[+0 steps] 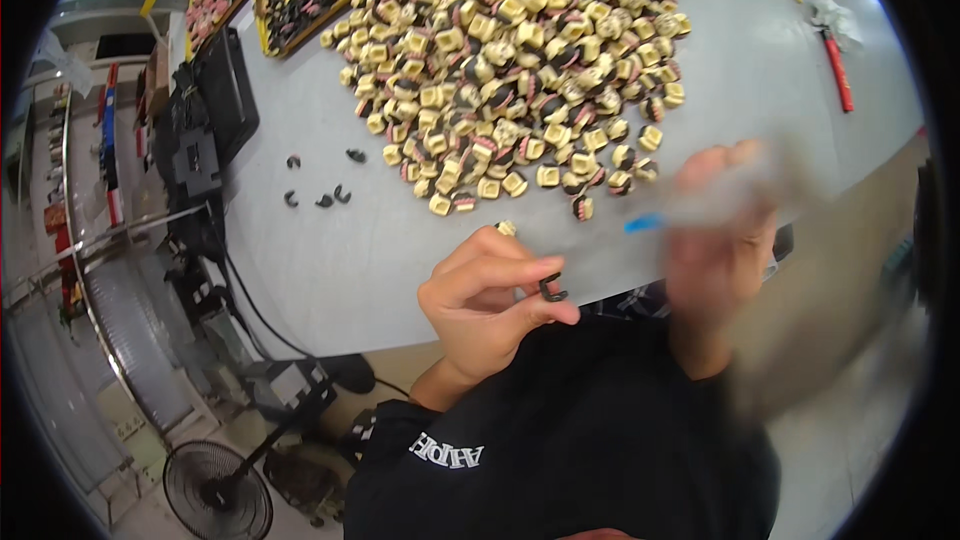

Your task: Assembling small plastic toy parts by applying glue from a needle-tipped bottle and joining the components.

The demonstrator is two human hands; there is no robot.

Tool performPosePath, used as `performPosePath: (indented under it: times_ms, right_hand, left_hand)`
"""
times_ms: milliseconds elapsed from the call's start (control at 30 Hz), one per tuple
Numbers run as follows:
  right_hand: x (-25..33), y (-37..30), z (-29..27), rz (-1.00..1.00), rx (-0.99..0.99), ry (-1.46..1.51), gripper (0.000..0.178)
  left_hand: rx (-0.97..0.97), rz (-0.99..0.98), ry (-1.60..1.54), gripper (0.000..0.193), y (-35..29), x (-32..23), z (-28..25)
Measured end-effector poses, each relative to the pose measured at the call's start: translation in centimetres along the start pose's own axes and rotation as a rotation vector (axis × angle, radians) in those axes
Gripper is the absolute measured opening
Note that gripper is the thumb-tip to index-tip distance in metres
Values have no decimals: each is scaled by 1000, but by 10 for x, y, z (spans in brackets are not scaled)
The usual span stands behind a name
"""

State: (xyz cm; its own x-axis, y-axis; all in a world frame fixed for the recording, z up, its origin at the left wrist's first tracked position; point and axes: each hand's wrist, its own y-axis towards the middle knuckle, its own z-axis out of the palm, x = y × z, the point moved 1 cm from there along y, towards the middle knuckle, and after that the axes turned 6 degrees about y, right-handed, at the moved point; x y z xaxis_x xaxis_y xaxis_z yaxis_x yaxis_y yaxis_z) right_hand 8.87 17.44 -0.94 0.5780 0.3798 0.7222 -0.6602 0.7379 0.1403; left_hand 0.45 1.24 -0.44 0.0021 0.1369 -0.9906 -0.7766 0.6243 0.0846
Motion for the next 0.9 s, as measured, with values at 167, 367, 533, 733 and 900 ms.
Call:
performPosePath:
  times_ms: [167,367,533,733,900]
  right_hand:
    - [26,16,-10,-245,-171,-381,27]
    - [56,30,-37,-358,-83,-908,36]
    - [54,42,-43,-141,-43,-827,34]
    - [80,75,-70,-471,-45,-908,31]
    - [95,164,-84,-723,219,-1708,21]
  left_hand:
    - [-29,-12,-90,32,-3,6,1]
    - [0,-8,-136,30,-5,-1,-2]
    - [-2,-17,-131,29,-6,0,-4]
    - [9,-14,-90,27,-6,0,-5]
    - [-7,-8,-114,25,-9,-3,0]
